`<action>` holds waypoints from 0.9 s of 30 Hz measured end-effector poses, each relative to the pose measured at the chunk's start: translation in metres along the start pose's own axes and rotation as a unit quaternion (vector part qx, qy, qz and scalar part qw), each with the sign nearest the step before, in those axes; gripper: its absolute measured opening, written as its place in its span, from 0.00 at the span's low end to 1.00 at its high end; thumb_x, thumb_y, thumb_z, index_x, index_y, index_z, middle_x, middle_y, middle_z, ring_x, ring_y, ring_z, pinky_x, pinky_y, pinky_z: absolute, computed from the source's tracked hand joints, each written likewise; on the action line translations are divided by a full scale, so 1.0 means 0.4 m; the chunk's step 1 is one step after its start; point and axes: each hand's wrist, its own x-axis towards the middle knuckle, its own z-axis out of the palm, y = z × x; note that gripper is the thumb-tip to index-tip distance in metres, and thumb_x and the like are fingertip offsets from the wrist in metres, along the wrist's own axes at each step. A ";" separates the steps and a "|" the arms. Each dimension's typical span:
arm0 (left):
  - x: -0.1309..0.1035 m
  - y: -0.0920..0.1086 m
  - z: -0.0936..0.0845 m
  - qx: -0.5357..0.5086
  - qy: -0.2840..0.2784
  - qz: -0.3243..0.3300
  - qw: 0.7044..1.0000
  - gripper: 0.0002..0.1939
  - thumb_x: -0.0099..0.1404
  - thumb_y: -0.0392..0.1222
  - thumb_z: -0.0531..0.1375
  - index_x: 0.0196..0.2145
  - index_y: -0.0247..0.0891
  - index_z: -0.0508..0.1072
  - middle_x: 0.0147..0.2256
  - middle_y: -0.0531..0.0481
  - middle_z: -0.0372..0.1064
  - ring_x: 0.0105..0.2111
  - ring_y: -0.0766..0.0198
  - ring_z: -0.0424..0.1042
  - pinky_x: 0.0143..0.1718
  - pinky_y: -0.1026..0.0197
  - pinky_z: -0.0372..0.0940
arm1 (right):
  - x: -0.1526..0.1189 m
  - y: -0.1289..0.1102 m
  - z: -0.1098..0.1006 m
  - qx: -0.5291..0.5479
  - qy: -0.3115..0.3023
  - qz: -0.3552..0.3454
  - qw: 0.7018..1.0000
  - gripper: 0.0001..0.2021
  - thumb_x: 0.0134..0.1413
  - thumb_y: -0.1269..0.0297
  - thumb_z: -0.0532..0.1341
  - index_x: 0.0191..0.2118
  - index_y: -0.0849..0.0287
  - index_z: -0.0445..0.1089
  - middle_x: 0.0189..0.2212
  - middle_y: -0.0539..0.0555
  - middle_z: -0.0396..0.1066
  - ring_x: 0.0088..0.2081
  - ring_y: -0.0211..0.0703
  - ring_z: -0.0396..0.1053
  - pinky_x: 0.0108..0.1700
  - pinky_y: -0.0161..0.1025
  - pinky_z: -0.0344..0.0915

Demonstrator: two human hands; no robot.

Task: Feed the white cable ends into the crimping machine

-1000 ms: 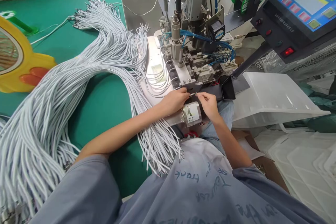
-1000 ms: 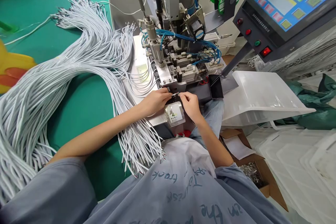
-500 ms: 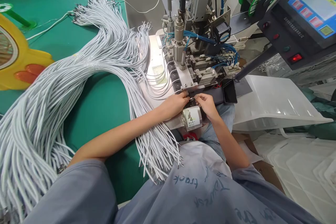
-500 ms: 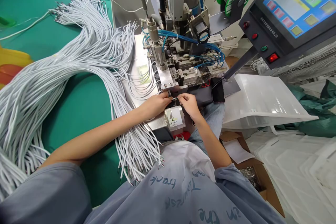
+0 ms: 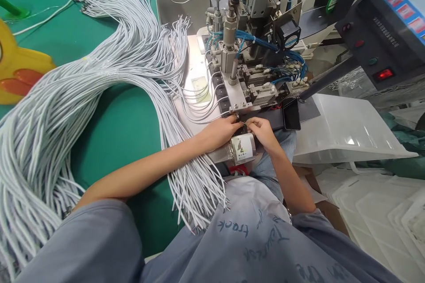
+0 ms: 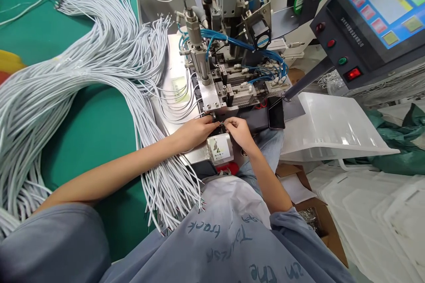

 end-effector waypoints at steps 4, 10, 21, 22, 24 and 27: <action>-0.002 0.001 -0.001 0.023 0.000 0.007 1.000 0.16 0.64 0.30 0.49 0.48 0.34 0.68 0.35 0.46 0.66 0.26 0.65 0.69 0.25 0.65 0.58 | 0.000 -0.004 0.003 0.008 -0.001 0.026 1.000 0.08 0.41 0.60 0.60 0.25 0.60 0.67 0.19 0.46 0.62 0.22 0.33 0.59 0.23 0.32 0.54; -0.002 0.004 -0.008 0.050 0.003 0.015 0.999 0.16 0.64 0.31 0.50 0.48 0.35 0.68 0.35 0.47 0.66 0.26 0.67 0.69 0.24 0.66 0.58 | 0.004 -0.003 0.005 0.015 0.007 0.025 1.000 0.08 0.40 0.60 0.60 0.24 0.60 0.66 0.17 0.45 0.61 0.21 0.32 0.58 0.22 0.32 0.53; -0.003 0.005 -0.011 0.066 0.000 0.031 0.997 0.15 0.65 0.31 0.50 0.49 0.32 0.67 0.37 0.42 0.65 0.30 0.63 0.71 0.26 0.64 0.61 | 0.001 0.006 0.015 -0.012 0.027 -0.025 0.999 0.09 0.44 0.58 0.59 0.25 0.59 0.65 0.17 0.45 0.60 0.21 0.33 0.57 0.24 0.33 0.55; -0.003 0.005 -0.011 0.068 -0.003 0.032 0.997 0.16 0.65 0.31 0.49 0.49 0.32 0.67 0.38 0.42 0.65 0.30 0.63 0.71 0.26 0.64 0.61 | 0.000 0.007 0.016 -0.008 0.029 -0.021 0.999 0.09 0.44 0.58 0.59 0.25 0.59 0.65 0.17 0.45 0.60 0.21 0.33 0.58 0.24 0.33 0.55; -0.002 0.005 -0.012 0.070 -0.011 0.033 0.997 0.16 0.65 0.31 0.49 0.50 0.32 0.66 0.39 0.42 0.65 0.31 0.62 0.72 0.27 0.63 0.62 | -0.002 0.009 0.014 0.008 0.026 0.000 1.000 0.10 0.43 0.56 0.60 0.26 0.59 0.65 0.19 0.46 0.61 0.22 0.33 0.59 0.23 0.32 0.55; -0.002 0.006 -0.013 0.068 -0.015 0.032 0.997 0.16 0.65 0.31 0.48 0.50 0.31 0.66 0.39 0.41 0.65 0.32 0.61 0.72 0.27 0.62 0.62 | -0.004 0.012 0.005 0.044 0.006 0.046 0.998 0.13 0.42 0.53 0.61 0.27 0.59 0.66 0.22 0.48 0.65 0.23 0.34 0.61 0.22 0.31 0.56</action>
